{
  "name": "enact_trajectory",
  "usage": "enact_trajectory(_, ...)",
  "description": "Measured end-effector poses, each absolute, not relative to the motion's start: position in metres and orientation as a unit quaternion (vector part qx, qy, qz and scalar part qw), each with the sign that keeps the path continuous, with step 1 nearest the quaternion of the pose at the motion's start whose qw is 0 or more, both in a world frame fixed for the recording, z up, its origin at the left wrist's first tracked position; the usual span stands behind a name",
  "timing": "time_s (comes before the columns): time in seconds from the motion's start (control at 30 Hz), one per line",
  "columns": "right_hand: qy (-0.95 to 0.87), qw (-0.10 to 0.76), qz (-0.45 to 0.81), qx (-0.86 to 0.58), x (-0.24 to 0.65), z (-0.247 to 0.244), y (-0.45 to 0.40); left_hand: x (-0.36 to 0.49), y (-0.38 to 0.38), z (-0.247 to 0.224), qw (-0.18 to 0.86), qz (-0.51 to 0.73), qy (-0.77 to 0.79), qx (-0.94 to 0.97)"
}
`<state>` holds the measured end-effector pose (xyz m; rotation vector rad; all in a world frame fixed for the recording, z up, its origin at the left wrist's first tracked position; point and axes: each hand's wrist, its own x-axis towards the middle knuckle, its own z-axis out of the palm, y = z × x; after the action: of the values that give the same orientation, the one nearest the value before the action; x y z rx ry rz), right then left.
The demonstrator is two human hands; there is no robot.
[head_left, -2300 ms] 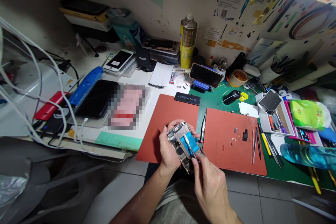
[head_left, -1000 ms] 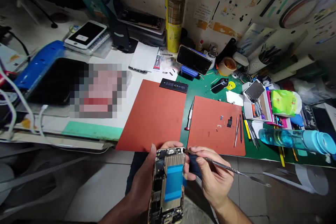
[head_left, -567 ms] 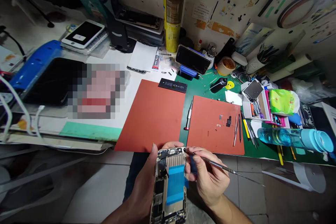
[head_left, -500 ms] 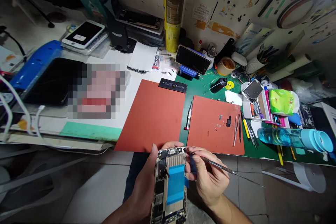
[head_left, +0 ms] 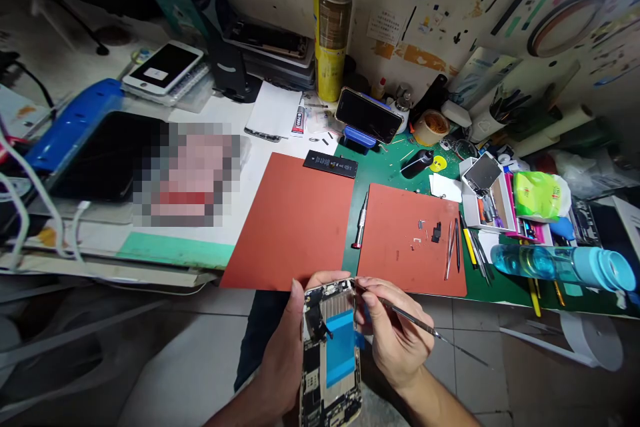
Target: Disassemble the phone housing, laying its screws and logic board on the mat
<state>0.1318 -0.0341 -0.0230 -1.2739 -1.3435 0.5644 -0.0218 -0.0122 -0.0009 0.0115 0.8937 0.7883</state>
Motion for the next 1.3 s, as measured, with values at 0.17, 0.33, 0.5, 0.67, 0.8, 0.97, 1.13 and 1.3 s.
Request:
enact_trajectory(0.17, -0.541, 0.555, 0.311, -0.551, 0.139, -0.015, -0.028, -0.019, -0.009, 0.002, 0.816, 0.356, 0.454, 0.019)
enact_trajectory(0.33, -0.536, 0.528, 0.355, -0.555, 0.15, -0.003, -0.017, -0.019, -0.011, 0.004, 0.832, 0.348, 0.431, 0.026)
enact_trajectory(0.5, -0.533, 0.514, 0.382, -0.553, 0.156, 0.001, -0.014, -0.021, -0.015, 0.004, 0.858, 0.35, 0.374, 0.036)
enact_trajectory(0.67, -0.549, 0.526, 0.327, -0.562, 0.147, -0.006, -0.024, -0.019, -0.015, 0.0, 0.85, 0.37, 0.374, 0.021)
enact_trajectory(0.8, -0.548, 0.513, 0.335, -0.57, 0.148, -0.006, -0.023, -0.017, -0.014, 0.0, 0.853, 0.37, 0.369, 0.017)
enact_trajectory(0.97, -0.511, 0.479, 0.431, -0.569, 0.163, 0.001, -0.01, -0.021, -0.017, 0.0, 0.863, 0.359, 0.354, 0.043)
enact_trajectory(1.13, -0.472, 0.474, 0.495, -0.555, 0.17, 0.002, -0.003, -0.022, -0.019, -0.009, 0.884, 0.342, 0.309, 0.083)
enact_trajectory(1.3, -0.448, 0.473, 0.53, -0.543, 0.172, -0.002, -0.002, -0.021, -0.02, -0.015, 0.881, 0.35, 0.296, 0.118)
